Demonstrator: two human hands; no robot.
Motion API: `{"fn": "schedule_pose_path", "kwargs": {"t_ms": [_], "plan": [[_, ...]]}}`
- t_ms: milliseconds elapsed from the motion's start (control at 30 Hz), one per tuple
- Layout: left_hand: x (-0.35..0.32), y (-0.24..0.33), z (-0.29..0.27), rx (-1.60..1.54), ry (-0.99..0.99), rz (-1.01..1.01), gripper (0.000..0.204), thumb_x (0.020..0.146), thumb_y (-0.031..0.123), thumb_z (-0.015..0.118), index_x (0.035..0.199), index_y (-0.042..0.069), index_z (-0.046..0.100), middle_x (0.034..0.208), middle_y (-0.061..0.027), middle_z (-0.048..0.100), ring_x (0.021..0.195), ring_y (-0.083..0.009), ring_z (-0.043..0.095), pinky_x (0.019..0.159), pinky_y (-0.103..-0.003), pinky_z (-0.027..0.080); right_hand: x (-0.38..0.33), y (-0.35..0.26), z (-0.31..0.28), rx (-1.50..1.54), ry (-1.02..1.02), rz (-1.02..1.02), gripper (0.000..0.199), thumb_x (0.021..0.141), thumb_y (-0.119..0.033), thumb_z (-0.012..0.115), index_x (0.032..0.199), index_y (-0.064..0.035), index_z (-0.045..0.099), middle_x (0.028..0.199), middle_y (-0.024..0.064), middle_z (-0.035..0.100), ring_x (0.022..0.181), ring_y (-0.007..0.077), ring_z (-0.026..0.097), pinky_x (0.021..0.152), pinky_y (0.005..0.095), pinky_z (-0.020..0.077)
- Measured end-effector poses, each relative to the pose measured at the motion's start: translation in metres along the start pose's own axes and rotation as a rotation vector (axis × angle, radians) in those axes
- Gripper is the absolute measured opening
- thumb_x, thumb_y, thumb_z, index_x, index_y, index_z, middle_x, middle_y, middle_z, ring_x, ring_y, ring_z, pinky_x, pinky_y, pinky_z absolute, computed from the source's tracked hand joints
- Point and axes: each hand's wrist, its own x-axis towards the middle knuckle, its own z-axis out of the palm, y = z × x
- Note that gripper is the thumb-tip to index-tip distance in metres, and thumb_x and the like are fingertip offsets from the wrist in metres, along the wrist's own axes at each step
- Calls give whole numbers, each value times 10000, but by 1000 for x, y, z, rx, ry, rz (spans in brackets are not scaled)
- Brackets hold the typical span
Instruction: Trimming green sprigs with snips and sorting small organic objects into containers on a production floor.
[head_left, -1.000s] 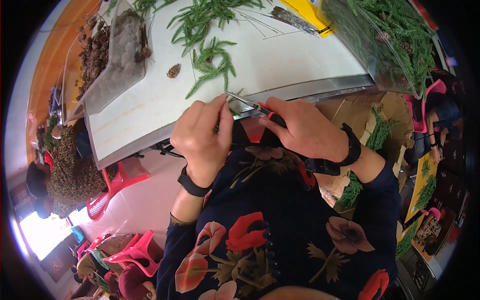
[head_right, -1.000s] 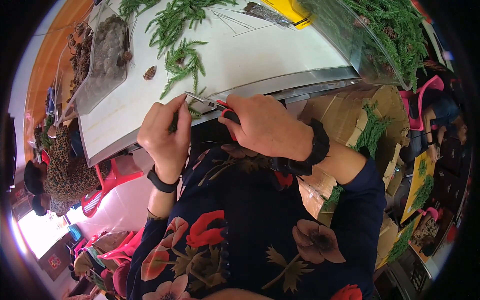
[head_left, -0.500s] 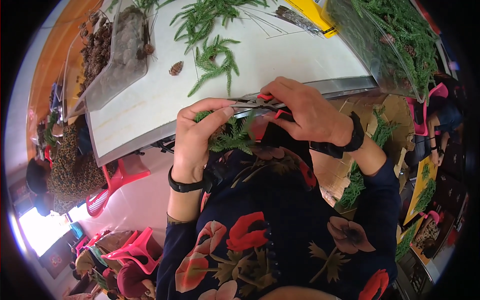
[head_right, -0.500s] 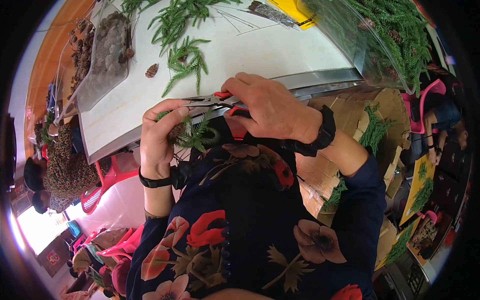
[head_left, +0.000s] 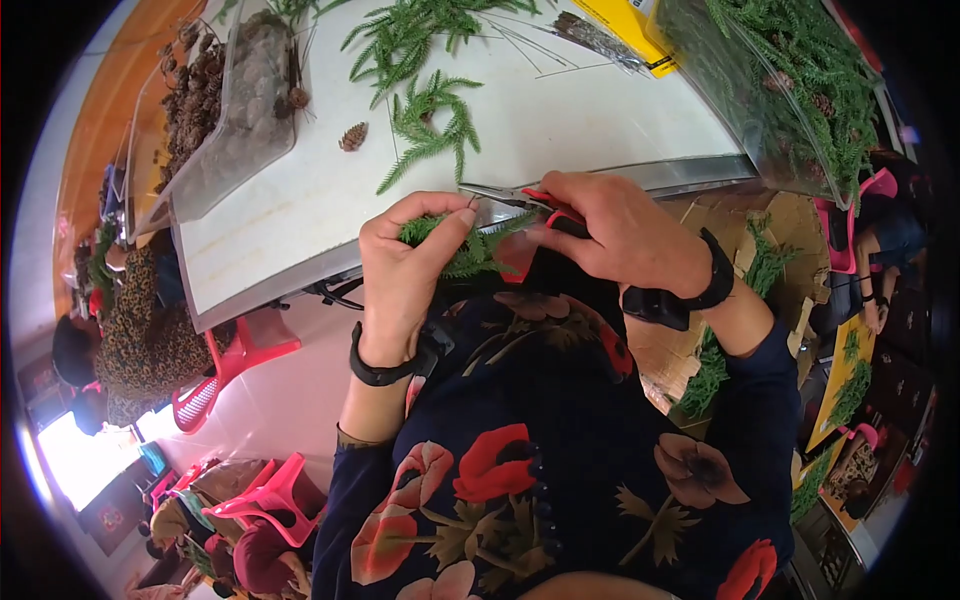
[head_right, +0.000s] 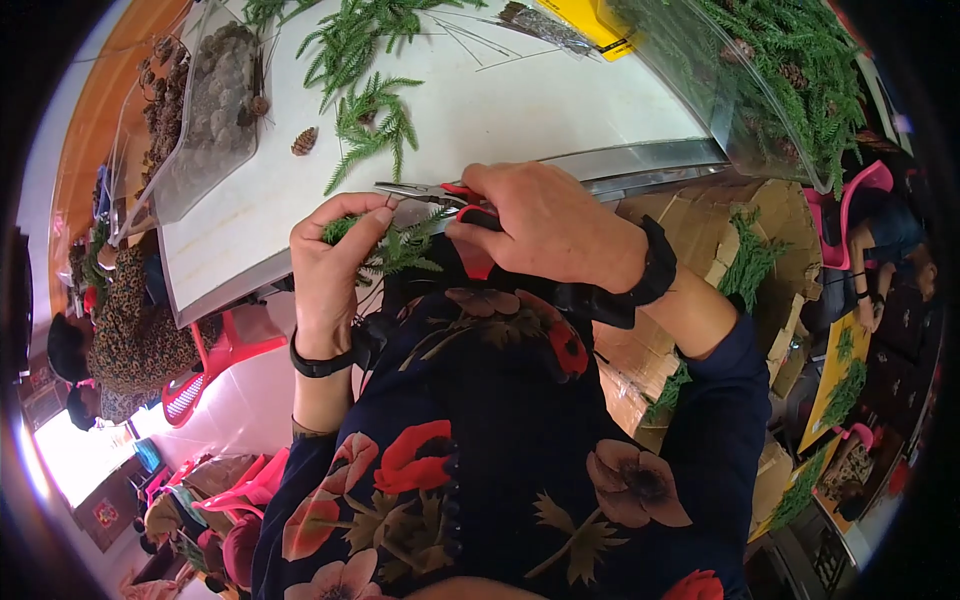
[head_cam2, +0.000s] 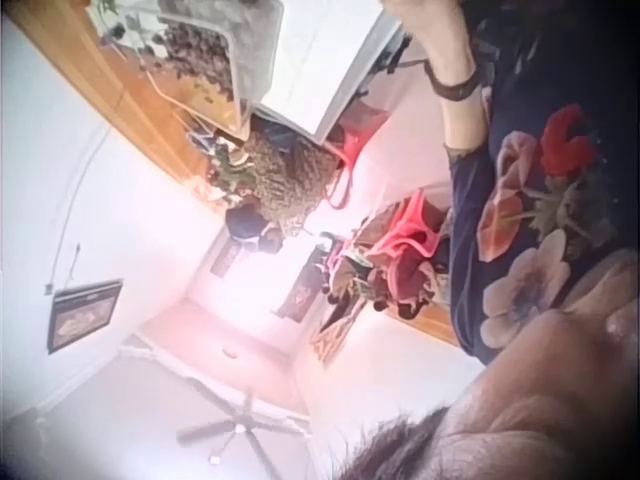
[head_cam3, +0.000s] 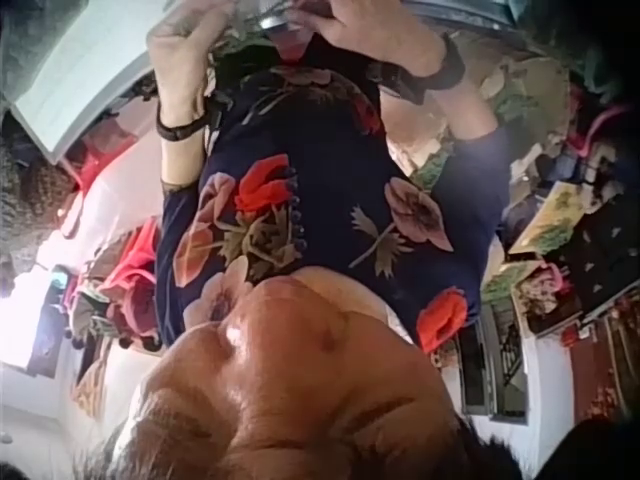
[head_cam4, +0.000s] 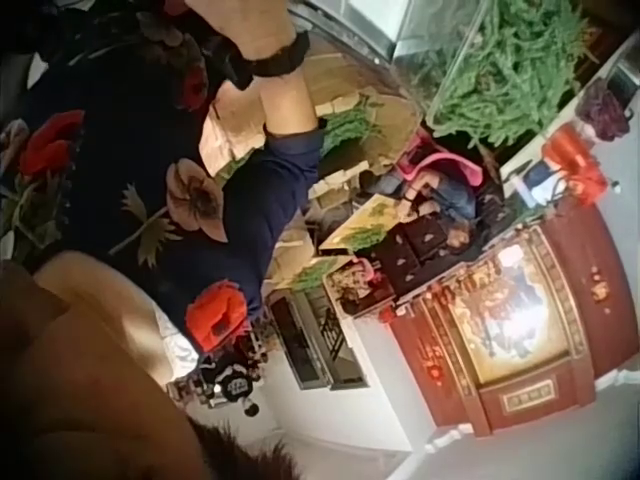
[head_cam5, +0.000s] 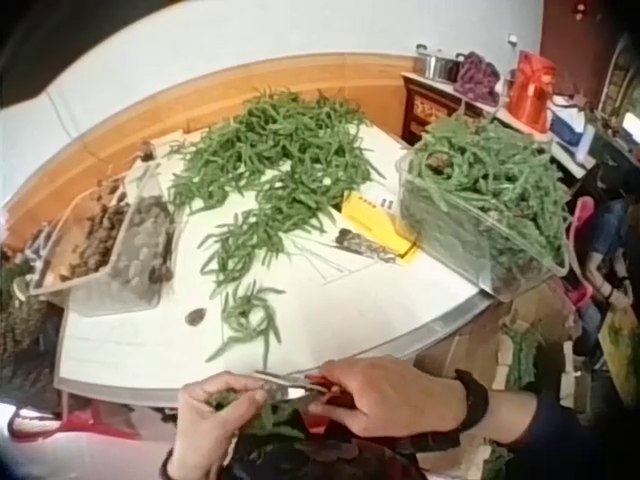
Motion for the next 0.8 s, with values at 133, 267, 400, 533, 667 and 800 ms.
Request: {"fn": "schedule_pose_path", "kwargs": {"t_ms": [133, 267, 400, 533, 667, 800], "plan": [[1, -5, 2, 21, 108, 55, 92, 836, -1, 652, 912, -25, 699, 820, -3, 660, 711, -37, 544, 646, -170, 426, -6, -8, -6, 69, -102, 131, 344, 827, -243, 694, 1020, 9, 563, 751, 184, 565, 658, 357, 533, 610, 392, 429], [2, -6, 2, -12, 154, 72, 98, 836, 11, 658, 916, -26, 700, 814, 5, 655, 711, -34, 538, 651, -168, 421, -8, -14, -4, 115, -59, 89, 372, 833, -277, 695, 1022, 14, 562, 743, 194, 561, 636, 347, 517, 599, 380, 417], [1, -6, 4, -31, 150, 74, 106, 835, 21, 662, 922, -27, 701, 815, 6, 655, 714, -35, 539, 660, -171, 422, -9, -17, -3, 146, -50, 99, 361, 838, -271, 689, 1016, 15, 560, 737, 199, 558, 646, 362, 521, 609, 389, 421], [0, -5, 4, -19, 156, 77, 108, 836, 22, 662, 923, -26, 702, 821, 1, 659, 724, -38, 541, 674, -175, 425, -8, -19, -3, 172, -61, 116, 348, 848, -271, 677, 1007, 15, 558, 742, 203, 562, 668, 379, 524, 615, 400, 421], [1, -4, 3, -10, 153, 88, 104, 836, 18, 660, 920, -27, 703, 825, -4, 661, 738, -40, 543, 689, -176, 426, -10, -20, -5, 145, -91, 147, 327, 859, -257, 665, 1012, 11, 558, 756, 208, 573, 699, 399, 535, 625, 408, 425], [2, -5, 6, -2, 141, 90, 102, 837, 14, 660, 917, -30, 703, 824, -6, 661, 749, -42, 544, 701, -176, 425, -9, -17, -2, 163, -53, 106, 308, 866, -239, 656, 1020, 10, 560, 769, 210, 583, 720, 409, 546, 638, 413, 433]]}}
